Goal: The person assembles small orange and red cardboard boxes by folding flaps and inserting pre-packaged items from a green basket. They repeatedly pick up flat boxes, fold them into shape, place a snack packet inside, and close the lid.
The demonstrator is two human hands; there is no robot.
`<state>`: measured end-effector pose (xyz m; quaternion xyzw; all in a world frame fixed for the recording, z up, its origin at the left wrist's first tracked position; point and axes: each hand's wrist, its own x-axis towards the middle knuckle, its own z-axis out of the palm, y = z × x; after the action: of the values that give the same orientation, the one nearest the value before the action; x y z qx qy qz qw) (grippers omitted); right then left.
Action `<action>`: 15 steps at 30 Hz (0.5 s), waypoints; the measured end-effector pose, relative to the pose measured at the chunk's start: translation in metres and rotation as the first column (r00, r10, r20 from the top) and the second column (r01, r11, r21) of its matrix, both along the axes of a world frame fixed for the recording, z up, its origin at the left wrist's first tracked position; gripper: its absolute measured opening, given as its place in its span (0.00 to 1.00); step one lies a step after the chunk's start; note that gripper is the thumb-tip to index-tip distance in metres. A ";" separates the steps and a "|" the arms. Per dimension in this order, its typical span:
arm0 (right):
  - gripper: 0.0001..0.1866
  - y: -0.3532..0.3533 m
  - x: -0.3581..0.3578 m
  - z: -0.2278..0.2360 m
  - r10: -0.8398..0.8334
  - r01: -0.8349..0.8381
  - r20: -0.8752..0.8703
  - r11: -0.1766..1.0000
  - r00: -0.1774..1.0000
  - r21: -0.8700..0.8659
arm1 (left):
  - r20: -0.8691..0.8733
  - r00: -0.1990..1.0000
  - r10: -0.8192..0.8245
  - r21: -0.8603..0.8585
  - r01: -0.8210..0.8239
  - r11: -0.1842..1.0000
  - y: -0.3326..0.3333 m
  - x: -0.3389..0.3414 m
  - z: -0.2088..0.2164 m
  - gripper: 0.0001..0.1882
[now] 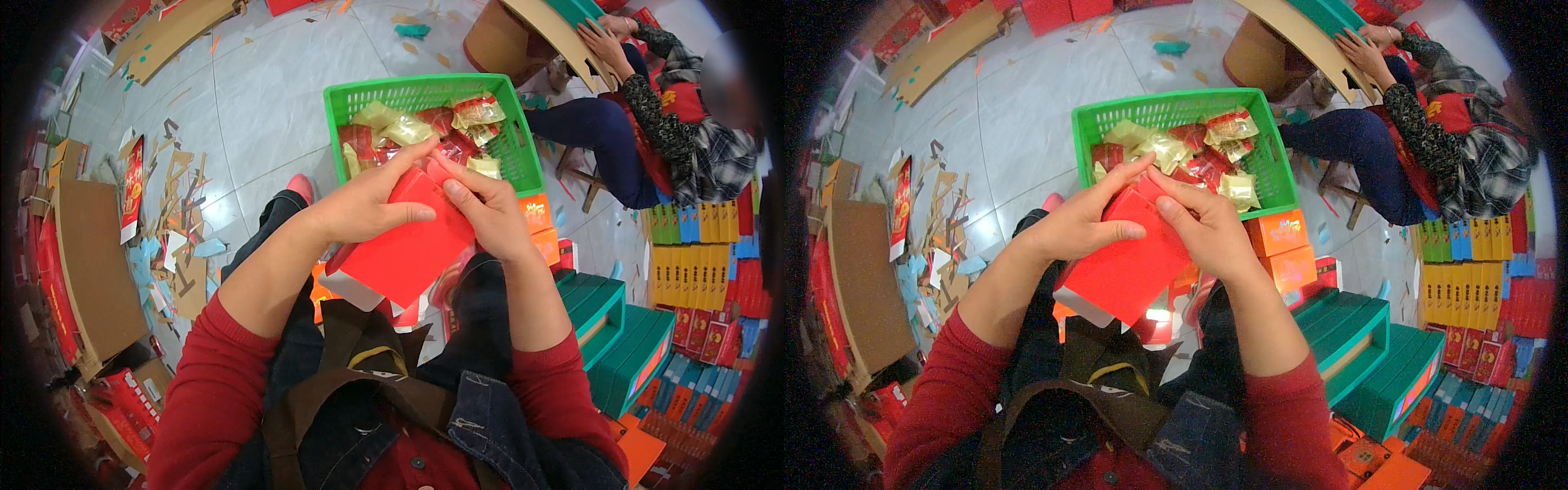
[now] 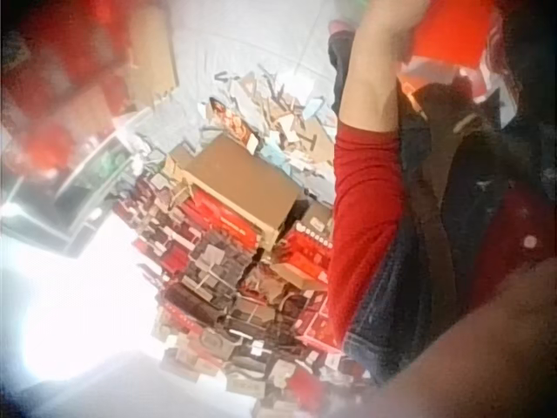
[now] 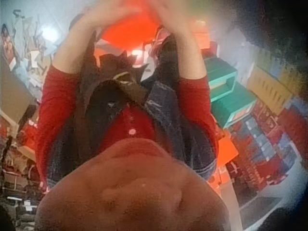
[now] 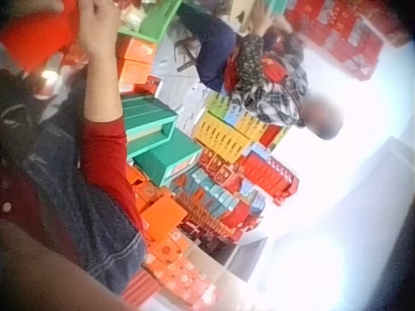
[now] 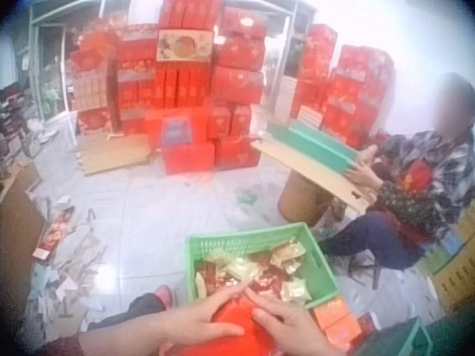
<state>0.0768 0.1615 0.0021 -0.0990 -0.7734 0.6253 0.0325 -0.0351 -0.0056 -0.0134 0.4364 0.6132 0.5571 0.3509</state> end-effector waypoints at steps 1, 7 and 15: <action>0.18 -0.001 0.000 -0.001 -0.010 0.010 0.011 0.998 1.000 -0.057 | -0.058 0.998 0.013 0.015 -0.013 1.000 0.000 0.001 -0.001 0.41; 0.18 -0.003 0.003 0.004 0.044 -0.004 0.160 0.971 0.986 -0.240 | -0.132 0.991 0.002 0.034 0.002 0.999 -0.001 0.001 0.001 0.41; 0.19 -0.004 0.005 -0.015 0.079 -0.075 -0.048 0.993 0.996 0.089 | -0.194 0.978 0.074 0.078 -0.060 0.995 0.003 0.005 -0.010 0.39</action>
<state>0.0814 0.1576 -0.0128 -0.0515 -0.8020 0.5942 0.0324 -0.0296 -0.0028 -0.0239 0.4807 0.6388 0.5443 0.2541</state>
